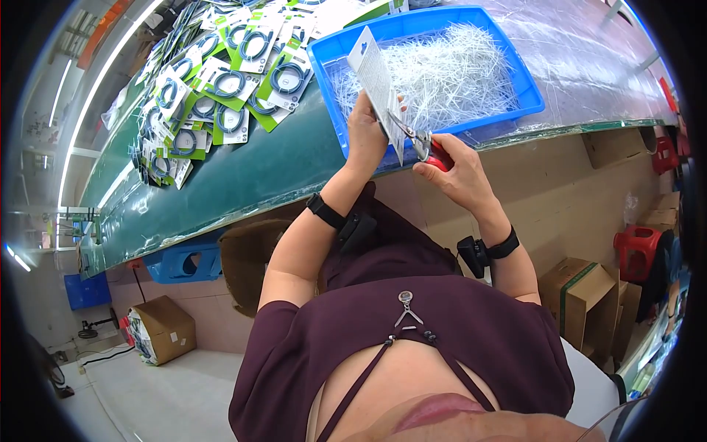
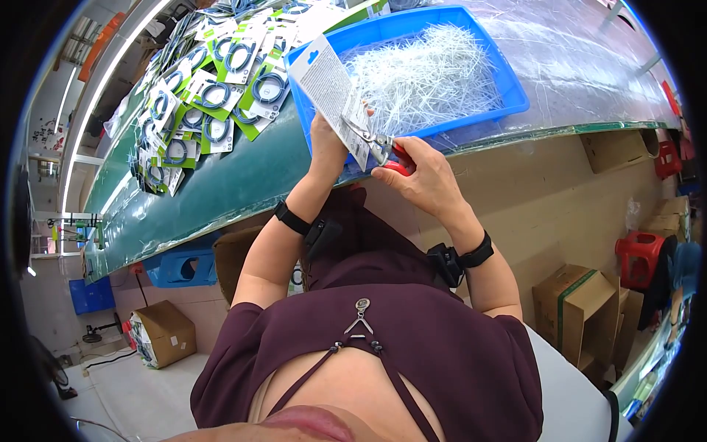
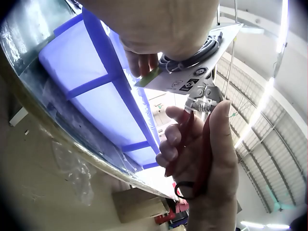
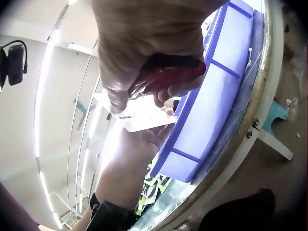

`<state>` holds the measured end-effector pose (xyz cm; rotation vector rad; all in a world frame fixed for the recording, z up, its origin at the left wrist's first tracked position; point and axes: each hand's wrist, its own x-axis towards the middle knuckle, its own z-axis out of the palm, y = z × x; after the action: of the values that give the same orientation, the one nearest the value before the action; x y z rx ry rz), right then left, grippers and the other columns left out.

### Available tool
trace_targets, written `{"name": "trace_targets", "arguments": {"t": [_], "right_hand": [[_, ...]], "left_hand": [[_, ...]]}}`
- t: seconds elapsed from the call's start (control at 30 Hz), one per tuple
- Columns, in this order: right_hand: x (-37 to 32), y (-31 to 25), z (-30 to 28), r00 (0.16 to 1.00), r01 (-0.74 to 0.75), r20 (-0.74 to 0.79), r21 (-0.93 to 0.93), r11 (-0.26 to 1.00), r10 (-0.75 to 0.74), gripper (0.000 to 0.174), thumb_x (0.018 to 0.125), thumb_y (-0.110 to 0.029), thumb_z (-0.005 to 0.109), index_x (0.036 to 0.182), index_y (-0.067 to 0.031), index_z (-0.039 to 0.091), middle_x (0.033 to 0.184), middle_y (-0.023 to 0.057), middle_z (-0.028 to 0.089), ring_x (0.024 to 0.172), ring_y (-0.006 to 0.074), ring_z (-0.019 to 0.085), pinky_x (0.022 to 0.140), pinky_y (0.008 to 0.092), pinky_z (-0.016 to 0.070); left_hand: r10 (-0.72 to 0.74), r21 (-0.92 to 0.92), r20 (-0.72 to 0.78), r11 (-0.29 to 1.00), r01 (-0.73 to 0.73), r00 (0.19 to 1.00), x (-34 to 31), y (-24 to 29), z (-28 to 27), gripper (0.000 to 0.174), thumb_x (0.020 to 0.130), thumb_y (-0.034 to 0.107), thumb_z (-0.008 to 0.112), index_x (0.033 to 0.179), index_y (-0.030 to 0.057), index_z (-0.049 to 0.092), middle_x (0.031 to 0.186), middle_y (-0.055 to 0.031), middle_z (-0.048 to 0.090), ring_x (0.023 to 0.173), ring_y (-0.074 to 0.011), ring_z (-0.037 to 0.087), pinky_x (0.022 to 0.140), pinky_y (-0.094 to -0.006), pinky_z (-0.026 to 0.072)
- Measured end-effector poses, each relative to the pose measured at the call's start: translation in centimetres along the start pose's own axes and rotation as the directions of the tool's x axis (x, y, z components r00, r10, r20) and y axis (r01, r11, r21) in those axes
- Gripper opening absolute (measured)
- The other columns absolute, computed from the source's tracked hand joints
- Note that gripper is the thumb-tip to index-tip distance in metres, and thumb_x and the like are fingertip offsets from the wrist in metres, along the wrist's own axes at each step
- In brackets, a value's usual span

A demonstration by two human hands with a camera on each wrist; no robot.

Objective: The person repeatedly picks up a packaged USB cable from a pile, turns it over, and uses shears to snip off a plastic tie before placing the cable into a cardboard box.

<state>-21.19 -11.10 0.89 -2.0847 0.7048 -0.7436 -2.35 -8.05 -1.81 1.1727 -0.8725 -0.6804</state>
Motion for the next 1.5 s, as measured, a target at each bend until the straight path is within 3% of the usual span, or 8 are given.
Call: {"name": "trace_targets", "arguments": {"t": [0.17, 0.27, 0.37, 0.57, 0.73, 1.27, 1.43, 1.5], "right_hand": [[0.4, 2.0, -1.5, 0.963, -0.253, 0.161, 0.273, 0.928, 0.215, 0.046, 0.086, -0.041, 0.07, 0.105, 0.0007, 0.062, 0.077, 0.0019, 0.057, 0.073, 0.0138, 0.055, 0.07, 0.0265, 0.0451], [0.2, 2.6, -2.9, 0.902, -0.416, 0.274, 0.346, 0.841, 0.334, 0.045, 0.088, -0.042, 0.067, 0.104, -0.0005, 0.063, 0.075, -0.001, 0.056, 0.071, 0.0107, 0.053, 0.067, 0.0246, 0.0436], [0.2, 3.1, -3.6, 0.85, -0.513, 0.317, 0.31, 0.8, 0.421, 0.045, 0.091, -0.044, 0.064, 0.104, -0.0019, 0.063, 0.073, -0.0039, 0.054, 0.07, 0.0078, 0.052, 0.064, 0.0229, 0.042], [-0.4, 1.4, -3.0, 0.971, -0.052, -0.239, -0.309, 0.95, -0.025, 0.051, 0.081, -0.042, 0.073, 0.109, -0.0014, 0.061, 0.083, 0.0043, 0.058, 0.076, 0.0175, 0.058, 0.067, 0.0299, 0.0464], [-0.3, -0.1, -2.3, 0.948, -0.001, -0.238, -0.667, 0.745, -0.212, 0.059, 0.072, -0.041, 0.079, 0.112, -0.0021, 0.06, 0.095, 0.0096, 0.06, 0.085, 0.0262, 0.059, 0.074, 0.0369, 0.0475], [0.9, -0.3, -2.8, 0.939, 0.076, -0.142, -0.802, 0.593, -0.313, 0.054, 0.071, -0.034, 0.079, 0.112, -0.0056, 0.061, 0.091, 0.0048, 0.061, 0.085, 0.023, 0.059, 0.073, 0.0342, 0.0459], [1.7, 1.0, -3.8, 0.963, 0.138, -0.092, -0.635, 0.76, -0.252, 0.045, 0.073, -0.025, 0.079, 0.108, -0.004, 0.06, 0.085, 0.0074, 0.06, 0.078, 0.0223, 0.06, 0.067, 0.0326, 0.0472], [2.4, 1.3, -3.5, 0.985, -0.067, -0.167, -0.176, 0.982, 0.037, 0.043, 0.074, -0.018, 0.078, 0.108, -0.0024, 0.058, 0.084, 0.0098, 0.06, 0.076, 0.0224, 0.061, 0.065, 0.0323, 0.0481]], "left_hand": [[-0.156, 0.023, -0.018, 0.987, 0.157, 0.988, 0.9, -0.4, -1.5, 0.02, 0.091, 0.003, 0.059, 0.111, -0.0012, 0.056, 0.092, -0.0073, 0.066, 0.086, -0.0149, 0.066, 0.076, -0.0282, 0.056], [-0.422, -0.345, 0.261, 0.799, 0.492, 0.868, 0.7, 0.9, -3.4, 0.021, 0.094, 0.006, 0.058, 0.113, 0.0005, 0.053, 0.095, -0.0076, 0.065, 0.086, -0.014, 0.065, 0.07, -0.0251, 0.0546], [-0.357, -0.436, 0.172, 0.808, 0.397, 0.918, 0.2, 2.8, -2.3, 0.022, 0.094, 0.007, 0.059, 0.114, 0.0022, 0.05, 0.098, -0.0082, 0.064, 0.087, -0.0128, 0.064, 0.066, -0.0226, 0.0527], [-0.238, -0.485, 0.065, 0.841, 0.239, 0.969, -0.3, 2.2, -2.3, 0.029, 0.094, 0.009, 0.06, 0.117, 0.0052, 0.043, 0.104, -0.0094, 0.063, 0.09, -0.0108, 0.063, 0.06, -0.0197, 0.0497], [-0.165, -0.489, -0.025, 0.862, 0.132, 0.986, -1.1, 2.2, -1.6, 0.031, 0.094, 0.008, 0.06, 0.118, 0.0062, 0.04, 0.108, -0.0094, 0.062, 0.09, -0.0101, 0.063, 0.061, -0.0178, 0.0481], [-0.104, -0.448, -0.015, 0.89, 0.086, 0.994, -2.5, 2.4, -0.9, 0.032, 0.095, 0.007, 0.058, 0.124, 0.0064, 0.044, 0.119, -0.0046, 0.058, 0.105, -0.0113, 0.057, 0.083, -0.0237, 0.0489], [-0.132, -0.454, -0.052, 0.886, 0.095, 0.99, -2.5, 1.2, -1.3, 0.03, 0.096, 0.009, 0.056, 0.124, 0.0071, 0.045, 0.117, -0.003, 0.058, 0.099, -0.0092, 0.059, 0.072, -0.0208, 0.0485], [-0.149, -0.479, -0.068, 0.872, 0.098, 0.987, -2.2, 1.2, -1.2, 0.03, 0.097, 0.01, 0.056, 0.124, 0.0074, 0.045, 0.116, -0.0028, 0.058, 0.096, -0.0081, 0.059, 0.068, -0.0196, 0.0481]]}}
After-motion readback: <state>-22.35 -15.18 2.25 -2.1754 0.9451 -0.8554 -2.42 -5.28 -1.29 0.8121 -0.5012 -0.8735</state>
